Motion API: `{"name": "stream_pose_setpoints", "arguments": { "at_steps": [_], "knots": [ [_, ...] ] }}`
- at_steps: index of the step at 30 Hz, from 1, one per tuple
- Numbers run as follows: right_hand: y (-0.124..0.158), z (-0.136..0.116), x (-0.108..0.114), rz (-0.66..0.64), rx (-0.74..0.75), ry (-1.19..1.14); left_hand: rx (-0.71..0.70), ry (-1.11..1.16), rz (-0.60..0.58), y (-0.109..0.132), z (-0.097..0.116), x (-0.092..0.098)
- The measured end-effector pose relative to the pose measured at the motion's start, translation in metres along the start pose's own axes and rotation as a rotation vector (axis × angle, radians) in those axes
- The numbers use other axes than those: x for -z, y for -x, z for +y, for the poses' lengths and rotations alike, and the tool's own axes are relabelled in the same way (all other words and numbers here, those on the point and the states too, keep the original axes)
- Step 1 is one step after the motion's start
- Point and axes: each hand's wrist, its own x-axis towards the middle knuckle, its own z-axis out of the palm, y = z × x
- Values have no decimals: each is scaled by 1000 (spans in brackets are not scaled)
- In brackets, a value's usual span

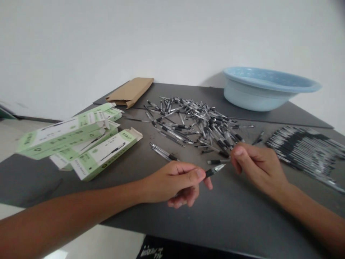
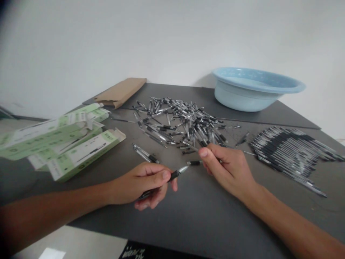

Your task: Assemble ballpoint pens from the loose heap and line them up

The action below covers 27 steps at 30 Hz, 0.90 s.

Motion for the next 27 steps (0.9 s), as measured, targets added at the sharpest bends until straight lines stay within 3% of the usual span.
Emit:
{"name": "stream_pose_setpoints", "arguments": {
  "at_steps": [4,12,27],
  "knots": [
    [1,7,-3,-44,22,107,0,25,1,-1,0,-2],
    [4,20,-13,-256,70,142,-25,50,9,3,1,-5],
    [11,19,-19,-365,64,99,34,171,34,1,2,-9]
  ]
}}
